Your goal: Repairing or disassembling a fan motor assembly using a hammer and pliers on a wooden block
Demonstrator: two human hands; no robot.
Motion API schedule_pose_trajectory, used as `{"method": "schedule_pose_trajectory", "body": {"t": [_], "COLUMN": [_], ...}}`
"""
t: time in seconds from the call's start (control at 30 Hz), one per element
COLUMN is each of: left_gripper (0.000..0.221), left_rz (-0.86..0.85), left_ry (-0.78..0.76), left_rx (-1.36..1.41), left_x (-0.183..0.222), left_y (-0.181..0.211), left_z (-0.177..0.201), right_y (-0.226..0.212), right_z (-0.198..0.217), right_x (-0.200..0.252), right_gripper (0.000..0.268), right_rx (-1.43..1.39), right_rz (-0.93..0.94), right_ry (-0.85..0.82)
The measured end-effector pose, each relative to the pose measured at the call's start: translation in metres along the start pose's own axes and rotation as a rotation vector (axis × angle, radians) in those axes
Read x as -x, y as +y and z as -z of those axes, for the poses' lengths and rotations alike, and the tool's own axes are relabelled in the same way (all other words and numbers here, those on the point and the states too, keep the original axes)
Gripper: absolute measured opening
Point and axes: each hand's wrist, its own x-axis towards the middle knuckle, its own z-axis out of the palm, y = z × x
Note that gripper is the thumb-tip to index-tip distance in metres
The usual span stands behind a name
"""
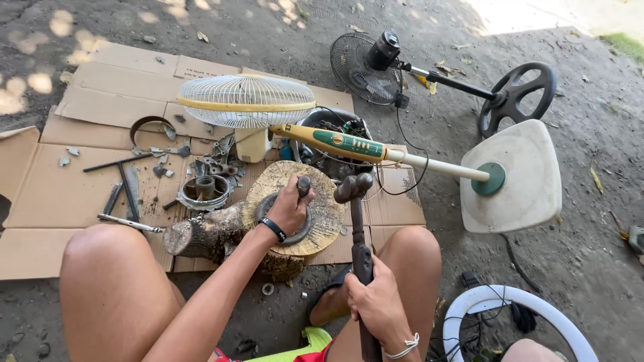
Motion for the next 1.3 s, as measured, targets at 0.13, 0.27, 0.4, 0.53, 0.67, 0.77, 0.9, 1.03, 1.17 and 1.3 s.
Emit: {"method": "schedule_pose_trajectory", "body": {"t": [0.13, 0.27, 0.4, 0.53, 0.67, 0.77, 0.9, 1.03, 1.17, 1.3], "left_gripper": [0.016, 0.018, 0.019, 0.024, 0.022, 0.021, 0.019, 0.013, 0.015, 0.033], "left_rz": [-0.001, 0.006, -0.029, -0.025, 0.008, 0.052, 0.099, 0.154, -0.026, -0.015], "left_ry": [0.019, 0.035, 0.008, 0.018, 0.043, 0.057, 0.038, 0.17, 0.306, 0.403], "left_rx": [-0.015, 0.007, 0.017, 0.037, 0.031, 0.048, 0.102, 0.14, 0.068, -0.468], "left_x": [0.003, -0.001, 0.004, 0.006, 0.0, 0.0, -0.002, -0.005, -0.013, -0.011], "left_y": [-0.007, -0.024, -0.016, -0.011, -0.013, -0.011, -0.01, 0.004, 0.028, 0.026], "left_z": [0.001, 0.002, 0.006, 0.004, 0.002, 0.007, 0.012, 0.037, 0.097, 0.184], "right_y": [0.035, 0.069, 0.101, 0.108, 0.107, 0.107, 0.11, 0.107, 0.127, 0.136], "right_z": [-0.009, -0.025, -0.041, -0.052, -0.054, -0.055, -0.054, -0.052, -0.047, -0.045], "right_x": [-0.023, -0.046, -0.056, -0.057, -0.061, -0.062, -0.063, -0.061, -0.072, -0.078], "right_gripper": [0.006, 0.01, 0.005, 0.007, 0.006, 0.008, 0.005, 0.007, 0.006, 0.007], "right_rx": [-0.114, -0.174, -0.173, -0.147, -0.136, -0.146, -0.154, -0.168, -0.25, -0.22], "right_rz": [-0.054, -0.197, -0.312, -0.316, -0.302, -0.321, -0.357, -0.368, -0.37, -0.379], "right_ry": [-0.032, -0.088, -0.085, -0.114, -0.115, -0.128, -0.111, -0.115, -0.159, -0.163]}}
